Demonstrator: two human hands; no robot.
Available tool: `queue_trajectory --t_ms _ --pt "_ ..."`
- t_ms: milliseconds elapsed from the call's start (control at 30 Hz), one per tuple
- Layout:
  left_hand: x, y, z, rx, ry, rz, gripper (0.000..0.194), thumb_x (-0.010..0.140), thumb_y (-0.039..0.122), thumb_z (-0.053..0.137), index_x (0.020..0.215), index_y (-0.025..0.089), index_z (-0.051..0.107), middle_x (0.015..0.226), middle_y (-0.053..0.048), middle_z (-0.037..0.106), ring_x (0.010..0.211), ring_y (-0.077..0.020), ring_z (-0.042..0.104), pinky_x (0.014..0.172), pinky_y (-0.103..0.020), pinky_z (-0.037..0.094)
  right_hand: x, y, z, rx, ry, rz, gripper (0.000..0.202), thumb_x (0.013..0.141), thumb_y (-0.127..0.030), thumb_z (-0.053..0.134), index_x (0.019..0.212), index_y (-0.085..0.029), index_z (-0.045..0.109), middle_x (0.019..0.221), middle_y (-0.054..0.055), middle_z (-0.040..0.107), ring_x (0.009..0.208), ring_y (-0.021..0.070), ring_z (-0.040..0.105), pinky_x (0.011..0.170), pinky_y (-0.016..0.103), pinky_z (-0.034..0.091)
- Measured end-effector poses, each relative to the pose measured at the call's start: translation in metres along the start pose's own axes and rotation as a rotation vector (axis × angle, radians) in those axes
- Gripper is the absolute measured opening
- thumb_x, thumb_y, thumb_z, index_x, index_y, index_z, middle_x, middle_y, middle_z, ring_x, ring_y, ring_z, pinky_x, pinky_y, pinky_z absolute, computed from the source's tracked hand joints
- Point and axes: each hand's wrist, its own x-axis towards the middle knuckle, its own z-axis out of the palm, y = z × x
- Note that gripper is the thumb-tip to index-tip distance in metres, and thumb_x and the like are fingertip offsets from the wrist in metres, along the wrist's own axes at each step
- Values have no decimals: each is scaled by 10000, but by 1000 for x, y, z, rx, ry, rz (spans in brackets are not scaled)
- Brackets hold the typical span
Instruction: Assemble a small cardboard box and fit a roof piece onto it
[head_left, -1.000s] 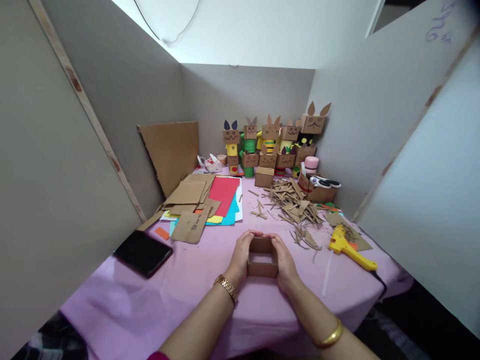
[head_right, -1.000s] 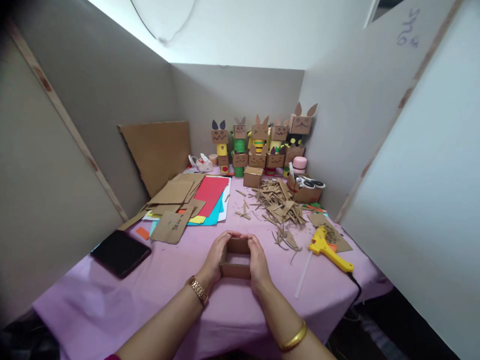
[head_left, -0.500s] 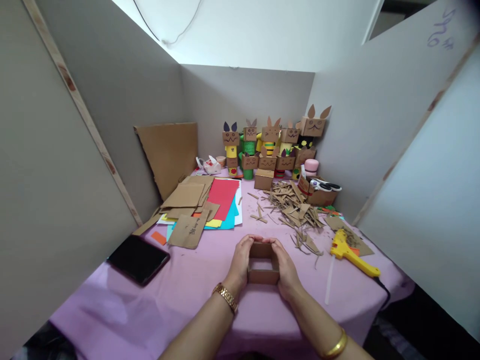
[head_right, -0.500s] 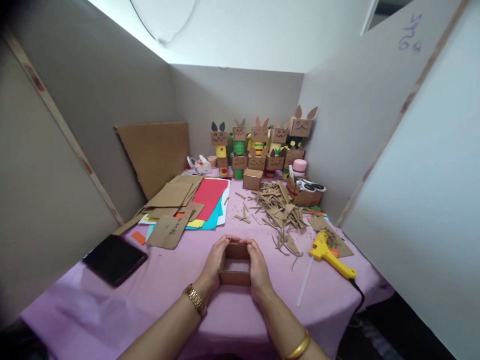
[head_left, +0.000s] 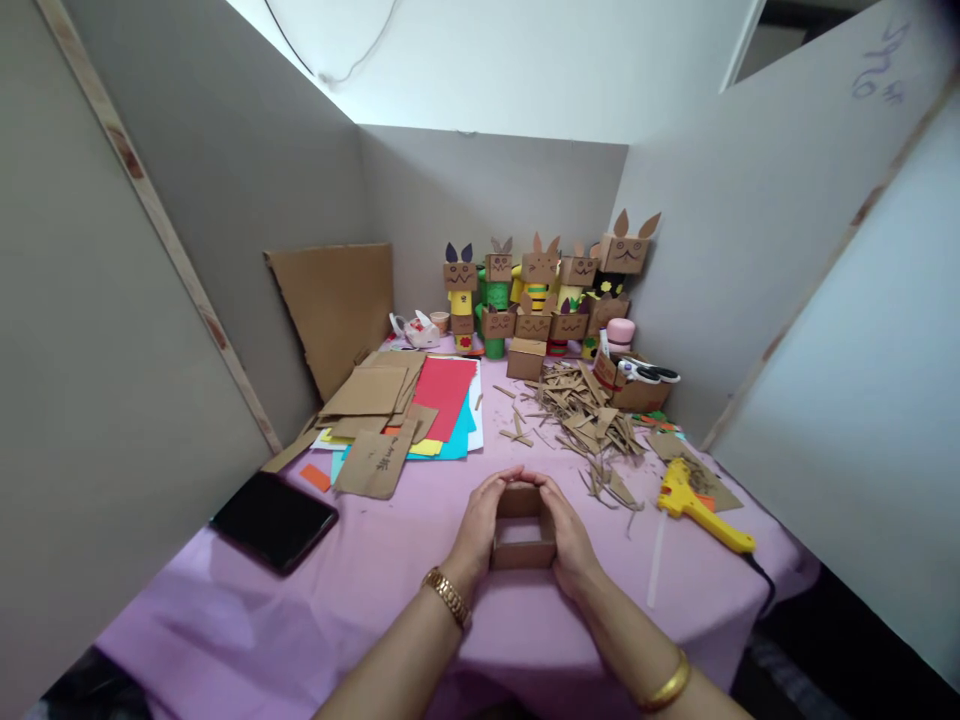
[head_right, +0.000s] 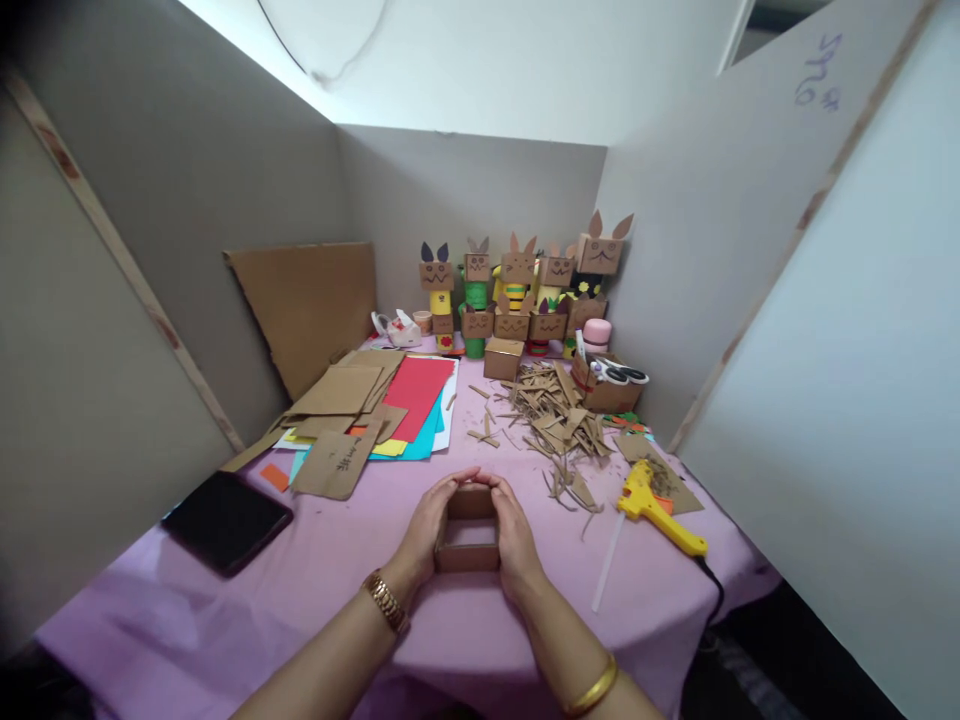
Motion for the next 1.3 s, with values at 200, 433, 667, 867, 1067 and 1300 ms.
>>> queue_trajectory --t_ms 200,433,667,867,1067,1300 --pt "0 -1 1 -41 -8 -52 414 900 443 379 1176 198 564 1188 -80 626 1102 -205 555 994 -376 369 1 4 0 14 37 22 315 804 -422 519 1059 -271 624 1161 13 643 1120 223 533 993 384 356" --pt "-6 5 -14 28 66 -41 502 921 513 264 1336 251 369 1423 -66 394 1303 -172 348 1082 -348 247 1 2 -19 -122 115 12 426 842 -538 430 1119 -267 605 1290 40 552 1236 219 425 1053 397 263" --pt "-18 22 -18 246 -49 -42 358 867 455 471 1050 216 665 1141 -92 652 1063 -267 567 980 -392 363 10 -15 -25 -362 -30 36 359 806 -524 522 763 -223 713 766 40 705 774 260 596 726 378 439" --pt "-11 36 -15 247 -37 59 369 871 407 475 1174 233 593 1315 -47 534 1265 -222 400 1083 -355 236 14 -35 -20 -396 -86 -109 350 842 -502 485 929 -252 714 974 40 697 986 256 572 905 374 382" --pt "-13 29 -23 76 3 70 359 873 368 454 1174 222 584 1394 -56 439 1315 -230 322 1103 -385 198 2 -30 -28 -347 -39 -115 346 829 -482 522 1016 -225 660 1093 77 617 1027 243 534 868 361 420" --pt "-31 20 -25 -136 24 -17 486 805 250 448 1289 207 432 1404 -76 418 1299 -244 350 1021 -372 353 -13 -16 -21 -228 -127 72 460 787 -475 591 1161 -211 544 1164 112 590 1034 255 544 750 351 486"
